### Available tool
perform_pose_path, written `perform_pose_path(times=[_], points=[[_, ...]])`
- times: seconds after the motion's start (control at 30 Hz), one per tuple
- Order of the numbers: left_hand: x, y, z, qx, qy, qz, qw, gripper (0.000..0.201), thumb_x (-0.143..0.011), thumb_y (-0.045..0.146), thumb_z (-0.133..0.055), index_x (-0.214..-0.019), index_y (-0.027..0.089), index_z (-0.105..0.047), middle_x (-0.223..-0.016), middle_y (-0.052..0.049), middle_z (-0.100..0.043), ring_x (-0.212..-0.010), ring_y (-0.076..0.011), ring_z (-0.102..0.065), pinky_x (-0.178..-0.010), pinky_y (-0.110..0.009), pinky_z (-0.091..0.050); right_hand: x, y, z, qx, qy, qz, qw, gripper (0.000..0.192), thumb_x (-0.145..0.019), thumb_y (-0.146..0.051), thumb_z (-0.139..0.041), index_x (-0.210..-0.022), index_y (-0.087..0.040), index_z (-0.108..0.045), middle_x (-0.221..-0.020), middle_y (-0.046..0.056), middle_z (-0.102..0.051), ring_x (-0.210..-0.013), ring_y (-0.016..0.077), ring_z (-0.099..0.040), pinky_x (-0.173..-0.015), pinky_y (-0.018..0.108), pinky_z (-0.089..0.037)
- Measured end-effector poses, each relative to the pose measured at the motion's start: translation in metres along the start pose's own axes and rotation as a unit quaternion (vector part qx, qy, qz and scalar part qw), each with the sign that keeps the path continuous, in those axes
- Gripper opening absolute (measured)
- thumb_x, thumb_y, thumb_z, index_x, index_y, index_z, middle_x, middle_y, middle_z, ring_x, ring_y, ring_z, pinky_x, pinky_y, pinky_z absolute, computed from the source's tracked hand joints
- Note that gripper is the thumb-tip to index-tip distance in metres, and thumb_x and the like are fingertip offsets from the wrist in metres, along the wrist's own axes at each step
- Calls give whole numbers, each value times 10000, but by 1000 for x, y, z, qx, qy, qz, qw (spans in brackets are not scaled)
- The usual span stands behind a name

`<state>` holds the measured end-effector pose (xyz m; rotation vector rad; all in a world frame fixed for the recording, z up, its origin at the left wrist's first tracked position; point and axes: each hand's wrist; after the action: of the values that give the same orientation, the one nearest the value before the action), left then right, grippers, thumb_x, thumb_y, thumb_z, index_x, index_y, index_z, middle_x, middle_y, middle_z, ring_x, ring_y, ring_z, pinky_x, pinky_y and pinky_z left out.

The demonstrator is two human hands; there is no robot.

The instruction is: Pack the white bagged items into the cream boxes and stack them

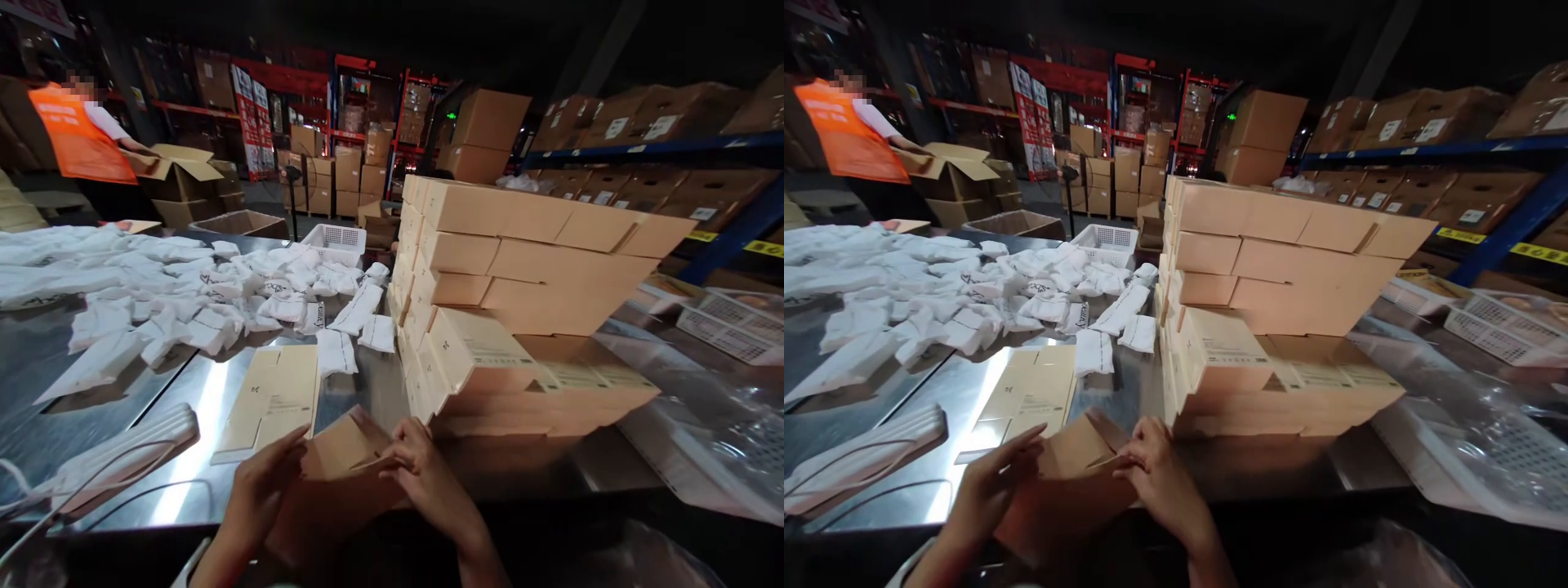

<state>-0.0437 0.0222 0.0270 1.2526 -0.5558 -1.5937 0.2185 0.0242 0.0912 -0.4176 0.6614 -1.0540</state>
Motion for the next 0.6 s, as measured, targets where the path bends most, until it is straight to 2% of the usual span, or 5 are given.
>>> perform_pose_path(times=[0.13,0.33,0.37,0.47,0.6], points=[[-9,6,8,-11,45,3,999,246,-781,453,-761,-925,257,-801,-936,-43,-840,-776,-286,-801,-677,-334,-673,-4,1,-14,-58,65,-19,996,202,-771,-37,-741,-756,-238,-757,-877,13,-510,-914,205,-575,-837,340,-529],[4,34,-3,62,-321,40,944,426,-859,435,-686,-1258,286,-704,-1077,-21,-817,-919,-257,-765,-814,-318,-631,2,-3,-35,4,121,13,993,117,-839,-167,-715,-799,-274,-741,-947,47,-562,-954,258,-575,-893,467,-509],[7,33,-3,64,-325,55,942,385,-900,451,-628,-1234,281,-713,-1039,-18,-819,-893,-244,-756,-800,-314,-627,5,-5,-43,50,184,19,981,67,-835,-259,-747,-895,-286,-744,-1014,74,-577,-1007,304,-566,-938,546,-473],[16,25,4,55,-189,121,973,486,-922,612,-503,-954,212,-777,-841,-57,-799,-777,-252,-725,-750,-330,-619,16,-9,-67,153,330,10,932,685,-814,-595,-708,-1401,-285,-538,-1348,185,-505,-1287,475,-429,-1072,752,-247],[32,13,14,129,-103,215,962,539,-848,686,-571,-986,205,-771,-1025,-114,-788,-989,-310,-711,-923,-366,-578,26,1,-88,97,237,30,966,847,-958,-614,-443,-1613,-223,-76,-1655,184,-190,-1487,461,-251,-1130,678,-297]])
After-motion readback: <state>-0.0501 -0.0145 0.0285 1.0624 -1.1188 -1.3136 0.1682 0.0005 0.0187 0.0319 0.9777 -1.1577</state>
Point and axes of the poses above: each hand's wrist, its own x-axis away from the middle knuckle, its own z-axis out of the back of the hand, y = z × x
